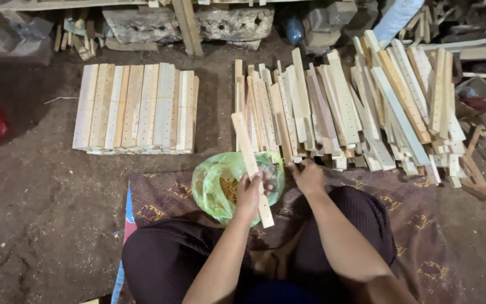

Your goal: A person sits on the floor and manually inspects wooden slats one by one before stacking them into a neat pile.

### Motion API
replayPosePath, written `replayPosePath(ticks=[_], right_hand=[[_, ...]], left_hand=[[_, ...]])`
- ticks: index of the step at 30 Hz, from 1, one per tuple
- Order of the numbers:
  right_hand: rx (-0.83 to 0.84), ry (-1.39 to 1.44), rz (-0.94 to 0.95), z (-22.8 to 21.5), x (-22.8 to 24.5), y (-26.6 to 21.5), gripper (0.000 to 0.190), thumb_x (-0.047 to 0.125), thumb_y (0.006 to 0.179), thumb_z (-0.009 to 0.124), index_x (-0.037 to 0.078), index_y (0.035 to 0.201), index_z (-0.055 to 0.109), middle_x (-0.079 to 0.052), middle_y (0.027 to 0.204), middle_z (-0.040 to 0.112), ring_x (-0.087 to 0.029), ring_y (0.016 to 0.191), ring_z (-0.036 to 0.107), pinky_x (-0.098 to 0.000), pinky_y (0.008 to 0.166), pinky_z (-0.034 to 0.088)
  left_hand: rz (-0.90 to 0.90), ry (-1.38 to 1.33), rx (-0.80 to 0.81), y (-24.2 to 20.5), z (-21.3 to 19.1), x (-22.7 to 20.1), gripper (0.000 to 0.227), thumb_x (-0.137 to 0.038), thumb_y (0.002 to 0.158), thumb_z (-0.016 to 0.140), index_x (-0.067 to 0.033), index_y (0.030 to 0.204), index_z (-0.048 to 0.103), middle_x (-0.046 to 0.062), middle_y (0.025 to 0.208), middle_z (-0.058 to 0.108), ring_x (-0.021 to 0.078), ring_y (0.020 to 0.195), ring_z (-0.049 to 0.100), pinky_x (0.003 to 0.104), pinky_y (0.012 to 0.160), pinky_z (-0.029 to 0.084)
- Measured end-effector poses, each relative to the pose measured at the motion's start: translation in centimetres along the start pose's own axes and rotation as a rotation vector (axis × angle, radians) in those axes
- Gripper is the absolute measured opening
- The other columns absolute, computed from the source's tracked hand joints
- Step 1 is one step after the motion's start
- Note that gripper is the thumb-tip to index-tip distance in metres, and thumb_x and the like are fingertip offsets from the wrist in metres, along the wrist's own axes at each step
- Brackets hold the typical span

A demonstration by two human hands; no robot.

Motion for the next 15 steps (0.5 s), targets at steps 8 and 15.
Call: replayPosePath(ticks=[8,15], right_hand=[[0.048,0.984,0.387,-6.0,5.5,-2.0,0.015,0.014,0.089,0.065,0.010,0.076,0.072,-0.003,0.054,0.060,-0.010,0.045,0.052,-0.0205,0.045,0.038],[0.207,1.045,0.161,-11.7,6.2,-11.8,0.025,0.016,0.092,0.071,0.006,0.069,0.069,-0.008,0.055,0.058,-0.014,0.049,0.053,-0.0221,0.047,0.036]], left_hand=[[0.009,-0.339,-0.037,0.3,-1.4,2.0,0.032,-0.011,0.096,0.070,0.0041,0.119,0.054,0.023,0.106,0.074,0.0349,0.087,0.076,0.048,0.079,0.065],[0.028,-0.230,-0.028,1.6,-0.7,3.8,0.041,-0.022,0.088,0.083,-0.0022,0.119,0.065,0.013,0.105,0.075,0.0258,0.086,0.073,0.039,0.076,0.063]])
Point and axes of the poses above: each hand's wrist, its own y-axis towards the middle knuckle, its own z-axis out of the palm, x = y × z, the point moved 1 cm from there along y, towards the middle knuckle
